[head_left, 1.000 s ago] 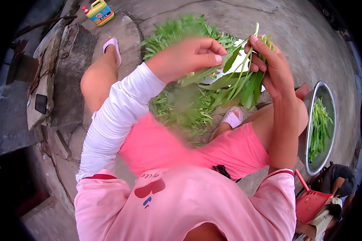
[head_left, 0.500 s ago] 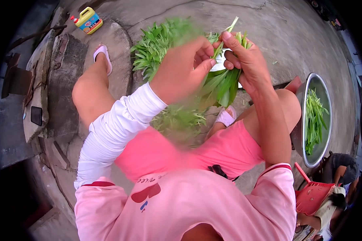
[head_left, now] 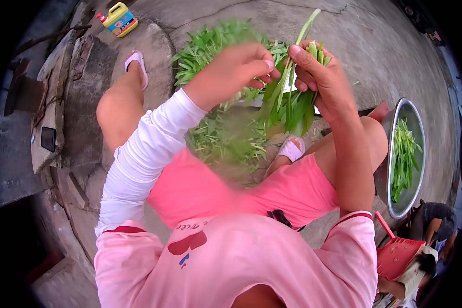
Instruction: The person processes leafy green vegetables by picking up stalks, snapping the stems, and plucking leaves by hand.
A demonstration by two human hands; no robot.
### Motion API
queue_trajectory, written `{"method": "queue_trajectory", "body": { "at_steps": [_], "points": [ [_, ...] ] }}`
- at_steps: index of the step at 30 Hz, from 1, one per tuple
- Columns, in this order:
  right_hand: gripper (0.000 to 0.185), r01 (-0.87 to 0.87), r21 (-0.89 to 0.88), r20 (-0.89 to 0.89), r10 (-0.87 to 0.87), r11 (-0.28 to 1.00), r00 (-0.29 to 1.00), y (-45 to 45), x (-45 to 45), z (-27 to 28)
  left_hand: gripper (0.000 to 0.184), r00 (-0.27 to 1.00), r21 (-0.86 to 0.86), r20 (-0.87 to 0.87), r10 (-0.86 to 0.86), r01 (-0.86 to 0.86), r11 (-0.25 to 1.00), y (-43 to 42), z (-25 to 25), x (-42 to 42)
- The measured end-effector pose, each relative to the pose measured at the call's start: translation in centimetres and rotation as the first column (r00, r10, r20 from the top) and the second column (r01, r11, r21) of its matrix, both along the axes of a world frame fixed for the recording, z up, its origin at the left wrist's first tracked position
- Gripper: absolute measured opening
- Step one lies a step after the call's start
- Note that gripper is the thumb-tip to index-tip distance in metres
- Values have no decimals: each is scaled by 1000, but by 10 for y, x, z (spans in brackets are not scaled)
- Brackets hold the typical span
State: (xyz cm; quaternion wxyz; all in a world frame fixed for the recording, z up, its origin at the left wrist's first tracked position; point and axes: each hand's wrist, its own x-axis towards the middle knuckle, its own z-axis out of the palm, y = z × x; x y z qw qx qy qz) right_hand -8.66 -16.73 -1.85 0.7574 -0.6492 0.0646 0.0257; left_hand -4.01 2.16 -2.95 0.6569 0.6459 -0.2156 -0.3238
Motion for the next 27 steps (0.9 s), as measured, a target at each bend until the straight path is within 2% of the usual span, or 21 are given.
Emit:
{"method": "queue_trajectory", "body": {
  "at_steps": [1,7,10,13,16,19,27],
  "points": [
    [23,-3,21,0,3,1000,1000,-1,0,2,22,1000,-8,-29,-2,1,1000,-1,2,-2],
    [21,-25,30,19,24,999,1000,0,-1,-1,22,989,-3,113,-99,100,995,-2,-8,1],
    [19,-47,39,5,47,998,999,-2,-1,4,21,995,-51,-68,-76,73,996,1,-2,5],
    [23,-63,71,-3,63,996,998,-2,-2,9,21,964,-121,-223,-147,122,985,5,4,4],
    [23,-66,94,-24,68,993,997,-2,-1,8,22,948,-210,-232,-217,169,963,7,-2,5],
    [24,-63,100,-22,65,993,998,-4,0,6,25,950,-188,-252,-183,137,973,7,2,2],
    [16,-55,119,-43,60,991,997,-3,1,5,25,928,-233,-300,-222,155,960,8,-1,3]
  ]
}}
